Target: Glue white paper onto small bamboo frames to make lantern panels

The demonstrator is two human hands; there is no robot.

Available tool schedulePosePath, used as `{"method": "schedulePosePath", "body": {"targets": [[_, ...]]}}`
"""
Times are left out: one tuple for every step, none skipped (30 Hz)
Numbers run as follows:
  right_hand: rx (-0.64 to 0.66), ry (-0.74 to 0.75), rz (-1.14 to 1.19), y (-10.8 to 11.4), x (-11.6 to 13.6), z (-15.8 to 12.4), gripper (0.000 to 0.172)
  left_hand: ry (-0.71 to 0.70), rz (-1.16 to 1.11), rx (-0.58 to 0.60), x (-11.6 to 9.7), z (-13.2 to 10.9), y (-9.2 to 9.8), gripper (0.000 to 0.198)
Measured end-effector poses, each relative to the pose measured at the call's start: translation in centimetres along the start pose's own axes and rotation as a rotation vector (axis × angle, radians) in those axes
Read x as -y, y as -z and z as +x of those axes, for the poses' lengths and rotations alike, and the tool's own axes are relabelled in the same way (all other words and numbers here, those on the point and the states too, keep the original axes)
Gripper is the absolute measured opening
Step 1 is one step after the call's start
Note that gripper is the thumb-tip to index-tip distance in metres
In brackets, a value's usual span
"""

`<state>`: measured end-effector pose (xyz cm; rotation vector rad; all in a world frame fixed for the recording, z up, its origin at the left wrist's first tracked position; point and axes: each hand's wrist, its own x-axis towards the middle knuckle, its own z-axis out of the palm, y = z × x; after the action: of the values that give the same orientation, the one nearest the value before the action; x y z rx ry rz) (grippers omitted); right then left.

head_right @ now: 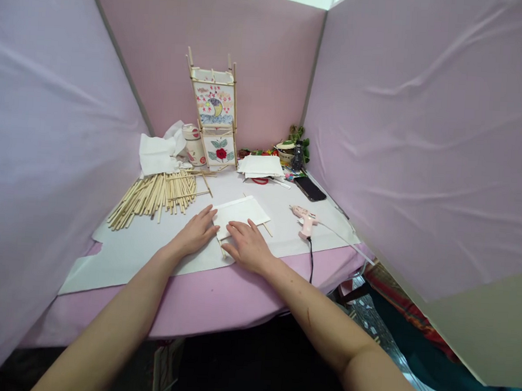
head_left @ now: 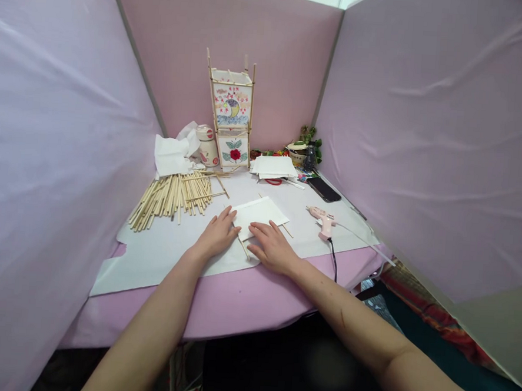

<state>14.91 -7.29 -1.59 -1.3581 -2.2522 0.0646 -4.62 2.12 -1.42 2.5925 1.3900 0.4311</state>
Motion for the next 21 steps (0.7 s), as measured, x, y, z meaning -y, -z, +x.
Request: {"method": "schedulePosePath", "body": {"targets": [[-0.014,-0.022,-0.004,0.1,-0.3,-0.2,0.047,-0.002,0.016,-0.071,-0.6,-0.1,0.0,0.054],[-0.025,-0.039,-0.008,0.2,-0.6,-0.4,0.044,-0.015,0.033,-0.143,-1.5,-0.3,0.0,0.053],[-0.032,-0.048,-0.013,0.3,-0.8,-0.5,0.042,-0.042,0.046,-0.196,-2.4,-0.6,-0.1,0.05],[-0.035,-0.048,-0.017,0.3,-1.0,-0.6,0.039,-0.076,0.049,-0.214,-3.4,-0.9,-0.2,0.047],[-0.034,-0.042,-0.021,0.2,-1.1,-0.7,0.037,-0.111,0.039,-0.187,-4.4,-1.3,-0.4,0.045],[-0.028,-0.032,-0.026,0.2,-1.2,-0.8,0.035,-0.136,0.024,-0.129,-5.2,-1.7,-0.7,0.044],[-0.02,-0.021,-0.031,0.1,-1.3,-0.8,0.033,-0.143,0.01,-0.071,-6.0,-2.1,-1.0,0.044],[-0.013,-0.013,-0.036,0.0,-1.3,-0.8,0.033,-0.144,0.001,-0.037,-6.5,-2.5,-1.3,0.045],[-0.009,-0.008,-0.044,-0.1,-1.4,-0.8,0.032,-0.142,0.003,-0.012,-6.9,-2.9,-1.6,0.046],[-0.008,-0.007,-0.054,-0.1,-1.5,-0.8,0.033,-0.14,0.01,0.003,-7.1,-3.2,-1.8,0.048],[-0.013,-0.012,-0.066,-0.1,-1.6,-0.9,0.032,-0.14,0.024,0.013,-7.1,-3.5,-2.0,0.049],[-0.022,-0.025,-0.081,-0.1,-1.9,-0.9,0.032,-0.141,0.04,0.027,-7.0,-3.7,-2.1,0.051],[-0.034,-0.046,-0.098,-0.1,-2.1,-0.9,0.031,-0.141,0.055,0.041,-6.9,-3.9,-2.1,0.053],[-0.047,-0.072,-0.117,0.0,-2.5,-1.0,0.03,-0.14,0.068,0.051,-6.8,-4.1,-2.1,0.055],[-0.06,-0.101,-0.137,0.0,-2.9,-1.1,0.029,-0.138,0.079,0.056,-6.8,-4.2,-2.1,0.057],[-0.072,-0.13,-0.157,0.1,-3.2,-1.2,0.029,-0.135,0.09,0.057,-6.7,-4.3,-2.1,0.058],[-0.083,-0.16,-0.176,0.2,-3.6,-1.3,0.029,-0.133,0.1,0.055,-6.7,-4.4,-2.0,0.059],[-0.092,-0.188,-0.193,0.3,-3.9,-1.4,0.028,-0.13,0.109,0.051,-6.8,-4.5,-2.0,0.06],[-0.101,-0.213,-0.205,0.3,-4.2,-1.4,0.028,-0.126,0.119,0.048,-6.8,-4.6,-2.0,0.059],[-0.109,-0.234,-0.214,0.4,-4.3,-1.5,0.029,-0.122,0.128,0.047,-6.9,-4.7,-1.9,0.059],[-0.116,-0.25,-0.219,0.4,-4.5,-1.6,0.029,-0.117,0.136,0.046,-7.0,-4.8,-1.9,0.058]]}}
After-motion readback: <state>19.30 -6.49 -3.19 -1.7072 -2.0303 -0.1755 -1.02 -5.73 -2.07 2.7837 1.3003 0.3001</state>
